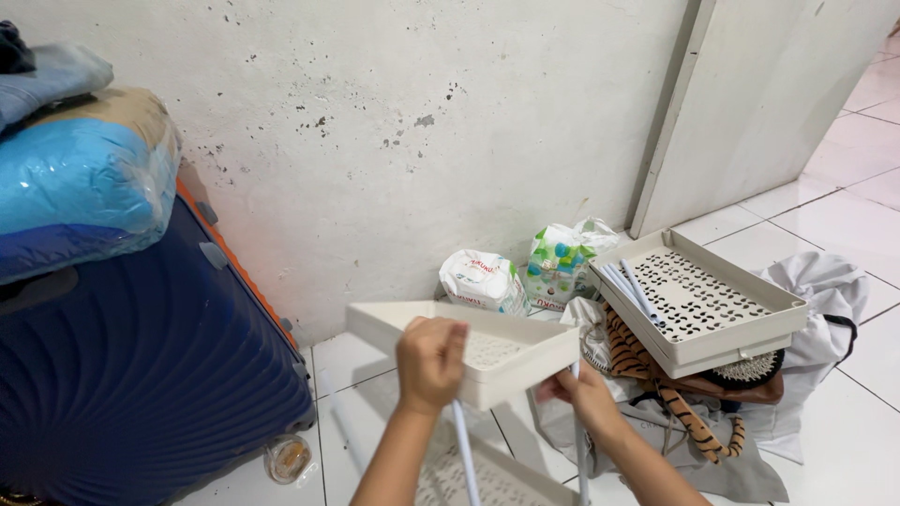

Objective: The person assembles a small plastic shelving unit by inserting white poles into the corners of perforated trays. They handle multiple trays and poles, stacking the trays and inserting poles to form a structure.

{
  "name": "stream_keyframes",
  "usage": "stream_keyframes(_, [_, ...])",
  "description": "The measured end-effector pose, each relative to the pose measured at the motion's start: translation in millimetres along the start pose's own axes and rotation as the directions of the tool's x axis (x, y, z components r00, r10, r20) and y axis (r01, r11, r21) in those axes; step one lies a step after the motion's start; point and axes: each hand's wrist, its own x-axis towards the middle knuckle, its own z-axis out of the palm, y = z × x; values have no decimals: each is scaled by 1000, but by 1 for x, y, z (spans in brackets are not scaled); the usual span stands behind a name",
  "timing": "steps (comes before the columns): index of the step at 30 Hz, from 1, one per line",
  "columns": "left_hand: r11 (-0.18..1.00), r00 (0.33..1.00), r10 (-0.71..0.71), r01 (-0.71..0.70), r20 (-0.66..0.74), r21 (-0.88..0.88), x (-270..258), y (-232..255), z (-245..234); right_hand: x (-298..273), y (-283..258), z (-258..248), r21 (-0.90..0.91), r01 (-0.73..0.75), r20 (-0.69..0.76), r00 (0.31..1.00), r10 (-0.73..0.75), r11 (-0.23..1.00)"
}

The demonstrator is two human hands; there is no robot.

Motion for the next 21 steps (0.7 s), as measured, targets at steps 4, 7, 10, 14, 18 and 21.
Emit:
stream_keyframes(4, [934, 929, -354, 357, 111, -8, 12, -24, -26, -14, -30, -6, 407, -22, 123, 992, -30, 913])
stream_keyframes(7, [827, 736, -520, 561, 434, 40, 30, -16, -52, -26, -42, 2, 482, -55, 179, 983, -37, 875])
stream_keyframes(10, [828, 604, -561, 396, 567, 397, 46, 20, -40, -34, -47, 16, 453, -58, 168, 986, -21, 890])
stream_keyframes(14, [894, 834, -306, 87, 459, 439, 43, 79, 14, -46, -50, 41, 356, -2, 132, 990, -48, 934])
stream_keyframes(18, [834, 947, -276, 151, 166, 530, 33, 89, 39, -62, -55, 60, 311, 23, 91, 994, -54, 950])
stream_keyframes(21, [849, 947, -310, 235, 87, 473, 34, 78, 38, -66, -64, 75, 156, 110, -31, 994, -107, 982])
